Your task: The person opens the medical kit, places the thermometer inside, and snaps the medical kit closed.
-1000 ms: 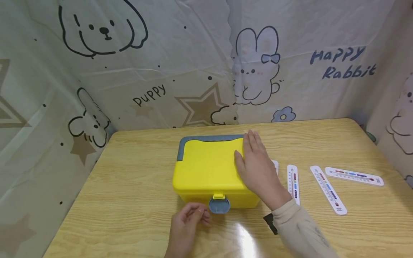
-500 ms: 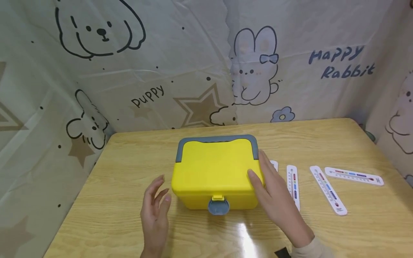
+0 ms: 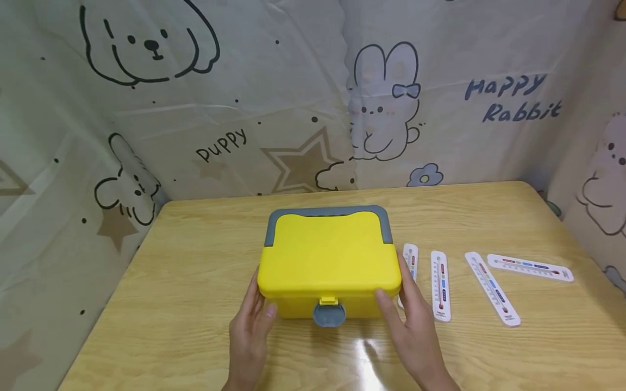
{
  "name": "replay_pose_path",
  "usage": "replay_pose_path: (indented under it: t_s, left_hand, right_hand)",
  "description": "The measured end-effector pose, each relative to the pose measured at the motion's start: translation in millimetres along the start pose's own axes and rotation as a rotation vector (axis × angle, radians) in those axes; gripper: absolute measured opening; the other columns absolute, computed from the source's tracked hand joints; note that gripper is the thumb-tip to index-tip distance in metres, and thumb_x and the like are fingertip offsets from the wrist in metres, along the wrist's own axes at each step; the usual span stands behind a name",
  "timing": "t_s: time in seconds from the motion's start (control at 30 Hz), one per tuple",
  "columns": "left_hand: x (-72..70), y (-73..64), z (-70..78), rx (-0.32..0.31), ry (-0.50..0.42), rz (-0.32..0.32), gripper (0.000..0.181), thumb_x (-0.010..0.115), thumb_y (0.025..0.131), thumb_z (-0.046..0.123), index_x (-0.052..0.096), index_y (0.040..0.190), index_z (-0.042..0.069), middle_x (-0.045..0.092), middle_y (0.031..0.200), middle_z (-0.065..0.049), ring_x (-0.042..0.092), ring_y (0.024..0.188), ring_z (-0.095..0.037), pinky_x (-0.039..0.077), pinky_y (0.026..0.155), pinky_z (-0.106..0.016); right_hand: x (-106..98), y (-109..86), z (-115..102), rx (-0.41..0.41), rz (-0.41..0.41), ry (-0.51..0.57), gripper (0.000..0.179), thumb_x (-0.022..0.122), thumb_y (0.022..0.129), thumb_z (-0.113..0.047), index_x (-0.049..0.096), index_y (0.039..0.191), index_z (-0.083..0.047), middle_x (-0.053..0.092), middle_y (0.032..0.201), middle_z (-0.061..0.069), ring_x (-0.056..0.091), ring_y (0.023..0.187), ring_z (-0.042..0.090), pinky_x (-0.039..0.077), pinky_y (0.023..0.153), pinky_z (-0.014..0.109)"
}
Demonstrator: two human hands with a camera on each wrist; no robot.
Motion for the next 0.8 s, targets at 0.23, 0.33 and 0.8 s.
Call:
replay_pose_path:
  t_s: [0.23,0.33,0.8]
  left_hand:
    - [1.1,-3.9,0.6,-0.009,0.075,0.023,0.064,0.053,0.098,0.011,0.021,0.154,0.011,0.033,0.153,-0.007,0.038,0.136,-0.018,0.033,0.108,-0.039]
    - [0.9,-6.2,2.0,0.001,0.104,0.038,0.066,0.055,0.096,0.012,0.022,0.153,0.011,0.033,0.153,-0.006,0.039,0.136,-0.018,0.032,0.109,-0.036]
    - [-0.9,-3.3,12.9,0.155,0.300,0.066,0.068,0.061,0.094,0.015,0.026,0.152,0.009,0.036,0.151,-0.007,0.040,0.135,-0.023,0.036,0.106,-0.039]
  right_hand:
    - [0.3,-5.8,-4.7,0.001,0.011,0.055,0.061,0.046,0.102,-0.006,0.021,0.154,-0.024,0.032,0.155,0.008,0.039,0.134,0.005,0.037,0.099,0.011]
    - [-0.2,-9.1,-8.0,0.062,0.017,0.048,0.056,0.043,0.104,-0.012,0.022,0.154,-0.023,0.031,0.155,0.007,0.039,0.133,0.002,0.036,0.098,0.009]
    - [-9.4,-10.0,-21.2,0.008,0.029,0.121,0.051,0.033,0.104,-0.007,0.025,0.154,-0.017,0.031,0.155,0.012,0.042,0.132,0.007,0.038,0.098,0.011]
Point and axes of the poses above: each hand's wrist, its own y-axis towards the middle knuckle, its own x-axis out of the palm, z = x × y, the point moved 2 cm from there along y, towards the middle knuckle
